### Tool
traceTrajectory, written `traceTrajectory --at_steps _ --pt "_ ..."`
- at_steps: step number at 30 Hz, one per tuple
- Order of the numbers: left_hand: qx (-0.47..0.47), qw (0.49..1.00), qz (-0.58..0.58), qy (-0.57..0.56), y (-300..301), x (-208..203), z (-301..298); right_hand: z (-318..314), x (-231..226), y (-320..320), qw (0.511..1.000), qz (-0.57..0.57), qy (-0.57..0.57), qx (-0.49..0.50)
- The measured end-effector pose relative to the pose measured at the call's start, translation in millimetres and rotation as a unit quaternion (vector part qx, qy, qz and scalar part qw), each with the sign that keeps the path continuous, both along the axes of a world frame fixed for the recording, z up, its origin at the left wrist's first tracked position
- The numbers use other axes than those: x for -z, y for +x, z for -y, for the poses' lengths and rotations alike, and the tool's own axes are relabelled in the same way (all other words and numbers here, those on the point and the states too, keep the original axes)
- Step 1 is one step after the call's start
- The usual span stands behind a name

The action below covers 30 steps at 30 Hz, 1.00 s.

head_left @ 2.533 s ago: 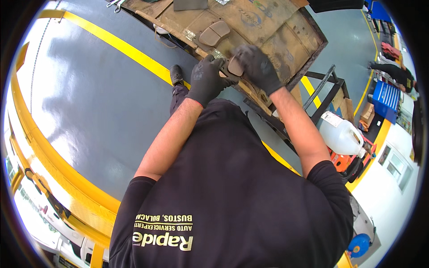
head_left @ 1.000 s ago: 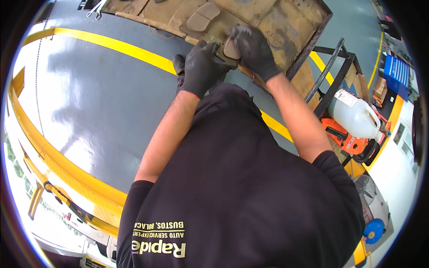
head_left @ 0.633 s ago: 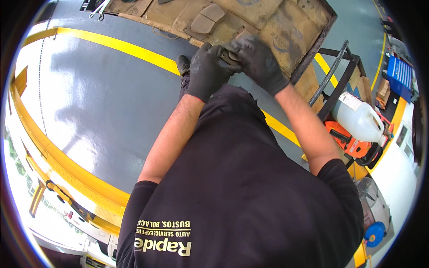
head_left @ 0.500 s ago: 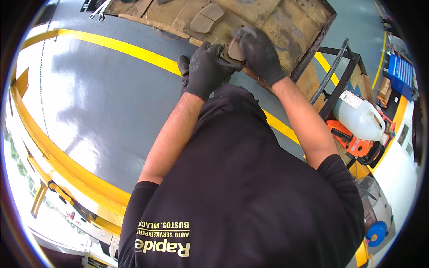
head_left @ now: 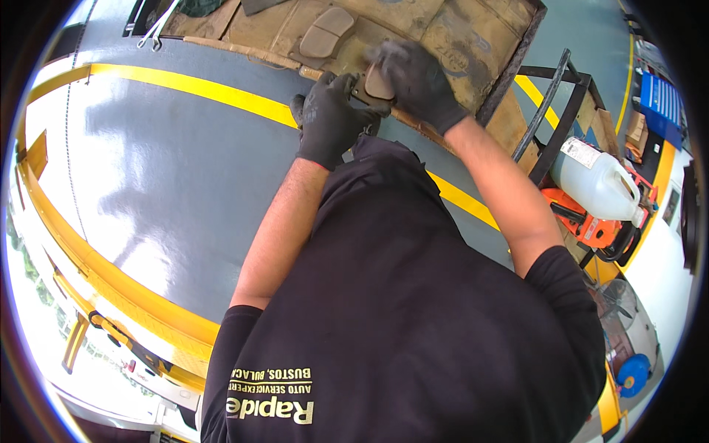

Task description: The person cleans brake pads with a spray and cloth, then installs them into the brake caliper on a lifted vehicle. They handle the brake pads, caliper, and rotor, using a spray can, cloth, and wrench to complete the installation.

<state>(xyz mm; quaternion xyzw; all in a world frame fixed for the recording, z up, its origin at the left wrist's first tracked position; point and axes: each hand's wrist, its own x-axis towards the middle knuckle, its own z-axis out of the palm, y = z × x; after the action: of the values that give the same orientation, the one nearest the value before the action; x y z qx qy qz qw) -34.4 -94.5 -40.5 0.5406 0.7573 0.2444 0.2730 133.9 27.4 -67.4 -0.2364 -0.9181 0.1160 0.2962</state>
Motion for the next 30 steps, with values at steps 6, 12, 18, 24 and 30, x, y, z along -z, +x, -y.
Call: traceTrajectory --at_steps 6,12,18,24,30 --pt "-0.006 1.000 0.004 0.003 3.4 -4.8 0.4 -3.6 17.1 18.7 0.989 0.016 -0.145 0.016" --pt "-0.013 1.000 0.002 0.017 3.8 0.3 0.4 -7.3 6.8 18.1 0.986 0.066 -0.149 0.028" --pt "0.014 1.000 0.014 0.015 2.4 5.6 0.6 13.4 14.2 11.8 0.992 0.019 -0.122 0.019" --pt "0.014 0.998 -0.021 0.057 2.2 8.3 0.8 -5.1 27.5 15.5 0.993 -0.047 -0.102 -0.038" --pt "0.007 0.999 0.008 0.050 2.0 11.0 -1.2 13.4 26.8 17.8 0.990 -0.070 -0.125 0.018"
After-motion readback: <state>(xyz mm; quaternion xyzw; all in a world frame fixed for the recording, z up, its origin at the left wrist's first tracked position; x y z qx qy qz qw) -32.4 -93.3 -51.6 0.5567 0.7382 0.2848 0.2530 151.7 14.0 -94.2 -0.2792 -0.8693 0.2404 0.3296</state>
